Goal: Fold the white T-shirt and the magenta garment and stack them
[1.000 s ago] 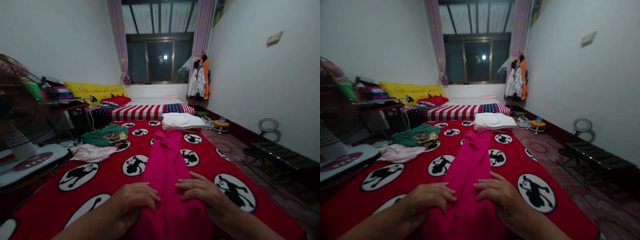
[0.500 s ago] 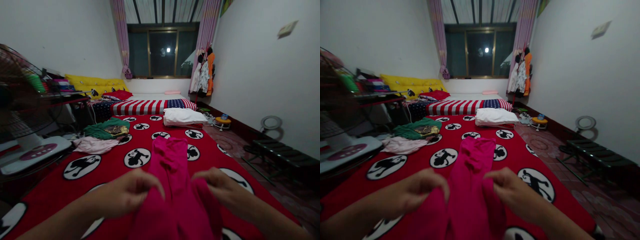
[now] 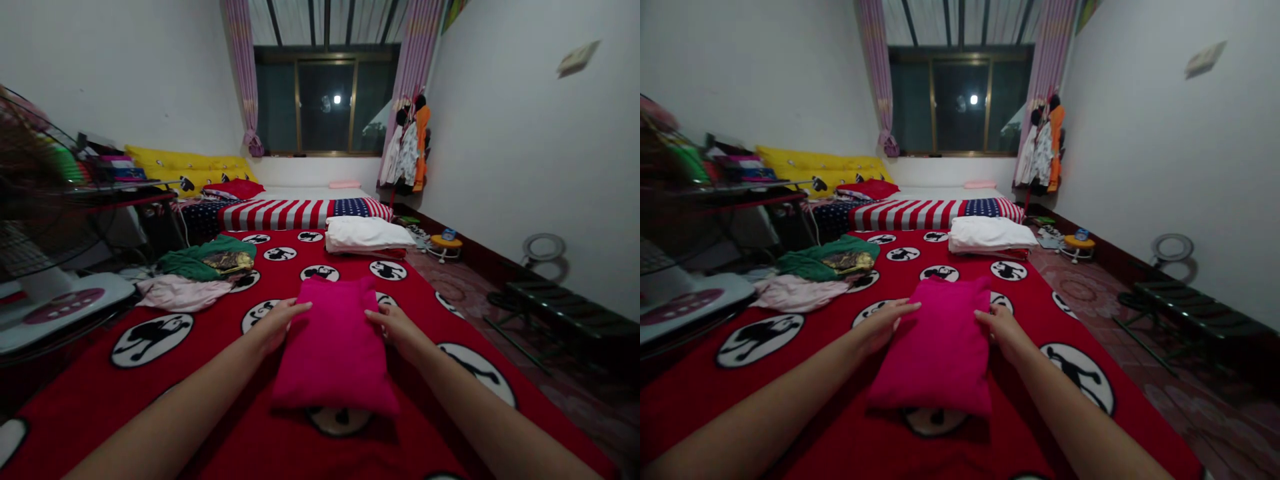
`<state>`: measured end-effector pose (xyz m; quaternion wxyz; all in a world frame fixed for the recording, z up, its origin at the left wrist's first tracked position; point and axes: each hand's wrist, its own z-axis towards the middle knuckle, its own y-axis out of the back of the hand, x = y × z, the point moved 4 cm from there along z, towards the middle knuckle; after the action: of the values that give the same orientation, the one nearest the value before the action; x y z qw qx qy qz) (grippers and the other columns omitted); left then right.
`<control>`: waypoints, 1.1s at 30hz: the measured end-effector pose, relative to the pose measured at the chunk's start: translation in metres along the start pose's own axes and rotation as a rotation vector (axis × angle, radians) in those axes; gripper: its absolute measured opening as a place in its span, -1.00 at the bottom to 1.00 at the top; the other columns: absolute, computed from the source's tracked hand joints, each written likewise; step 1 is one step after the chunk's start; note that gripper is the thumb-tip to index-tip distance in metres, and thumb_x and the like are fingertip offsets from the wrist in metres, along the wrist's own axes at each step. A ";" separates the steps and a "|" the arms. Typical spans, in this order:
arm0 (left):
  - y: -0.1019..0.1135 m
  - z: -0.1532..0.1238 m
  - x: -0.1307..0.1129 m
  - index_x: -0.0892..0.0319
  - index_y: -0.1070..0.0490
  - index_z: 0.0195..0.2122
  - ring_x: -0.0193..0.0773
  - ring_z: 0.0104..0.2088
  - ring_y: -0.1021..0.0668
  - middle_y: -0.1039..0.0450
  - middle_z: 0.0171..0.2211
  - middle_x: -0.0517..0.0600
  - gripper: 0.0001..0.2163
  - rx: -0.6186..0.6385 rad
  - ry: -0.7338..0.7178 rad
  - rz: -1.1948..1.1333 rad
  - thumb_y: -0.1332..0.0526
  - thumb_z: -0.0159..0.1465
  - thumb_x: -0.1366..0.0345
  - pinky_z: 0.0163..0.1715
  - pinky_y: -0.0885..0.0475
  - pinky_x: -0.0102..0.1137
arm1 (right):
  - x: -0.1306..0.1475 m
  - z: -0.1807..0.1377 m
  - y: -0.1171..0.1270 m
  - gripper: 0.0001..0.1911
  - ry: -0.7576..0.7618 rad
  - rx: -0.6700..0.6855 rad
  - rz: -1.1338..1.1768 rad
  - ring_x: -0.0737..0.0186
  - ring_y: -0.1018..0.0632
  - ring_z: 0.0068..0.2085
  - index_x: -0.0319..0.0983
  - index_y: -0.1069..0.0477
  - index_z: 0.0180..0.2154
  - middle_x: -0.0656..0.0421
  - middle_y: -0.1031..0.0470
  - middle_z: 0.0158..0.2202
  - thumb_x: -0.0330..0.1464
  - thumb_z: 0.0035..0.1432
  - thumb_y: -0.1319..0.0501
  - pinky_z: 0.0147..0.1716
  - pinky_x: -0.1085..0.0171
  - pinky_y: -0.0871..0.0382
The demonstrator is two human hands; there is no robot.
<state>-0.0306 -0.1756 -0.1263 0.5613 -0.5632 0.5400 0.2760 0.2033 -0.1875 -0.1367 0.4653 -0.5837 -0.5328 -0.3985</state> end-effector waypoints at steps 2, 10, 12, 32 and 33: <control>-0.001 0.015 -0.007 0.27 -0.46 -0.24 -0.21 -0.41 -0.61 -0.59 -0.35 0.07 -0.71 -0.050 -0.041 0.005 -0.40 0.00 0.37 -0.34 -0.52 -0.39 | 0.010 0.010 0.000 -0.78 0.061 -0.106 -0.033 0.33 -0.50 -0.53 -0.26 -0.42 -0.28 0.17 -0.54 -0.46 -0.42 -0.06 -0.29 -0.58 0.39 -0.34; -0.001 0.062 -0.034 0.15 -0.23 0.15 -0.26 -0.39 -0.59 -0.55 -0.29 0.00 -0.34 -0.266 -0.349 0.201 -0.30 -0.02 0.57 -0.36 -0.49 -0.41 | 0.040 0.051 0.004 -0.44 0.515 -0.300 -0.228 0.20 -0.57 -0.35 -0.21 -0.33 0.01 0.16 -0.56 -0.29 -0.39 -0.12 -0.22 -0.33 0.23 -0.46; 0.000 0.068 -0.037 0.15 -0.26 0.14 -0.18 -0.27 -0.59 -0.54 -0.20 0.04 -0.33 -0.258 -0.501 0.409 -0.30 -0.04 0.57 -0.23 -0.49 -0.32 | 0.041 0.058 0.008 -0.50 0.611 -0.337 -0.404 0.16 -0.57 -0.28 -0.21 -0.37 -0.03 0.14 -0.57 -0.26 -0.37 -0.11 -0.21 -0.22 0.17 -0.44; -0.031 0.043 -0.028 0.11 -0.30 0.16 -0.12 0.13 -0.38 -0.36 0.10 0.10 -0.58 -0.206 -0.823 1.303 -0.16 0.26 0.23 0.15 -0.22 -0.23 | 0.038 0.018 -0.015 -0.53 1.007 -0.381 -1.139 0.10 -0.27 0.21 -0.21 -0.25 0.17 0.02 -0.33 0.17 -0.26 0.25 -0.04 0.20 0.02 -0.11; -0.037 0.042 -0.021 0.09 -0.25 0.20 -0.11 0.20 -0.31 -0.28 0.18 0.09 -0.55 -0.073 -0.769 1.385 -0.11 0.30 0.13 0.20 -0.15 -0.20 | 0.033 0.022 -0.019 -0.51 0.921 -0.281 -1.243 0.08 -0.24 0.24 -0.19 -0.23 0.19 0.03 -0.30 0.20 -0.21 0.27 -0.02 0.21 -0.03 -0.07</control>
<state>0.0105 -0.1377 -0.1035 0.3903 0.0176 0.5264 0.7552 0.1877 -0.1580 -0.1085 0.2532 -0.0080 -0.4596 -0.8512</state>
